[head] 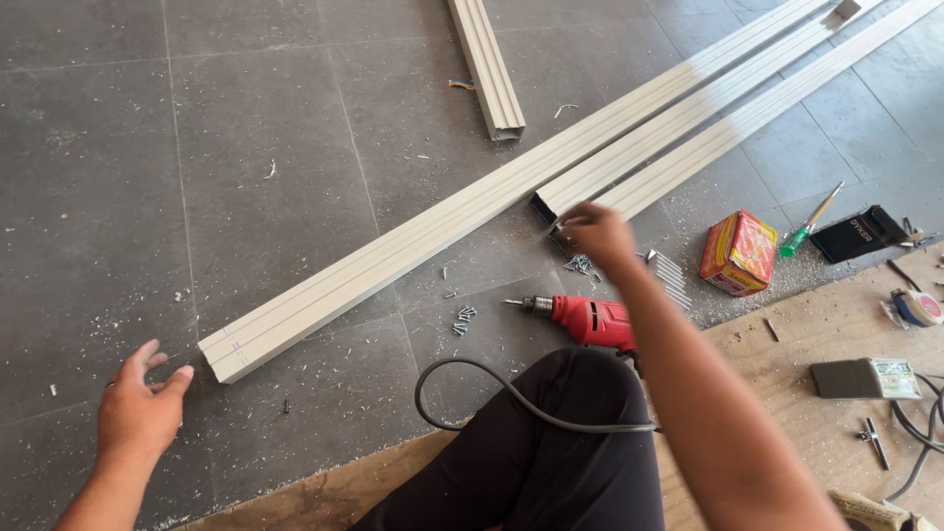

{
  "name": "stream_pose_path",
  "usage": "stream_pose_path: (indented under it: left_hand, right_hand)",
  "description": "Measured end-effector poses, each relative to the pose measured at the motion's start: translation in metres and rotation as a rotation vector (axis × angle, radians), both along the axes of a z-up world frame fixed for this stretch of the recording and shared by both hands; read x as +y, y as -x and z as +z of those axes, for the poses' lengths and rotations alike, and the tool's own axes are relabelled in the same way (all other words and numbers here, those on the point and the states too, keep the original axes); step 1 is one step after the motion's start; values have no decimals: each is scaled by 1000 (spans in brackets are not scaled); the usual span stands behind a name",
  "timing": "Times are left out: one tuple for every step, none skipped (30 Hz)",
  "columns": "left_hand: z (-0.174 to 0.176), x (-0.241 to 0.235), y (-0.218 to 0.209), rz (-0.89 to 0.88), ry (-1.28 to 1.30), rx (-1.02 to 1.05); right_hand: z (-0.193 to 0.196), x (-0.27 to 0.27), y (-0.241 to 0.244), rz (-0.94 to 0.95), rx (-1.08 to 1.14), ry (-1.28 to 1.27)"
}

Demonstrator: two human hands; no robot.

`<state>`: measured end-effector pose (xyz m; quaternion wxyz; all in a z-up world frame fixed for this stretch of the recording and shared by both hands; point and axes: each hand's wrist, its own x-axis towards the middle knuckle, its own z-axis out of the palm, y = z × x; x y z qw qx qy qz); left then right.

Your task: The person uses a red corded drill to attach metal brackets to long white aluminum profiles. They position the brackets, insert screws, and drive them in to secure the pieces together on the floor.

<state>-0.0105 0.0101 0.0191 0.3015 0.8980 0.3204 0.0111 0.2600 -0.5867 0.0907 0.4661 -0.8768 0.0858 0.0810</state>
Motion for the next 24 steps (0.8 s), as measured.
stream_pose_path:
  left_hand:
    - [0,1,-1,3,11,-15]
    - [-1,1,-2,6,12,-11]
    - [-1,1,-2,9,12,-6]
    - [-1,1,-3,12,14,-3]
    - [-2,1,-4,13,8,5]
    - [-2,1,-3,15,2,11]
    - [-2,2,-3,18,-4,17]
    - [-2,3,-3,12,-23,22]
    - [-2,5,-2,6,-41,26]
    - [-3,6,0,3,-60,33]
    - [-4,7,2,11,-64,44]
    - [-4,9,4,18,-68,55]
    - [-4,11,6,26,-72,66]
    - [-4,13,8,39,-68,63]
    - [-4,15,10,52,-64,59]
    - [-4,17,11,66,-61,55]
    - [-4,19,12,62,-51,39]
    - [-4,19,12,63,-42,21]
    - [-5,19,11,64,-33,2]
    - [-5,21,11,59,-32,-34]
    - [-6,20,10,54,-32,-70]
    - [-6,20,10,58,-25,-72]
    - [-7,19,8,61,-19,-74]
    - [-7,16,8,47,-7,-82]
  right_hand:
    - [4,-34,-4,-61,-32,43]
    - [7,-68,-4,-130,-21,214]
    - [5,-95,-8,-155,-50,300]
    - [2,-122,-6,-101,-96,476]
    - [-4,-145,-2,-46,-141,652]
    - [-13,-160,-1,-12,-134,726]
    - [-21,-172,0,21,-127,800]
    - [-28,-180,0,57,-123,874]
    - [-35,-187,2,63,-94,888]
    - [-42,-190,3,71,-65,901]
    - [-46,-192,4,80,-36,915]
    - [-48,-191,5,73,-21,914]
    - [-49,-191,6,65,-5,913]
    - [-48,-189,8,60,13,911]
    - [-44,-187,10,24,-23,925]
    - [-36,-183,12,-12,-61,937]
    - [-27,-177,15,-47,-99,949]
    - [-17,-165,16,-46,-194,976]
    - [-4,-153,19,-46,-289,1000]
    - [8,-133,20,-42,-389,1012]
    - [20,-110,23,34,-391,959]
    - [31,-83,27,111,-395,905]
    - [37,-49,30,188,-398,852]
    - [40,-12,33,269,-298,765]
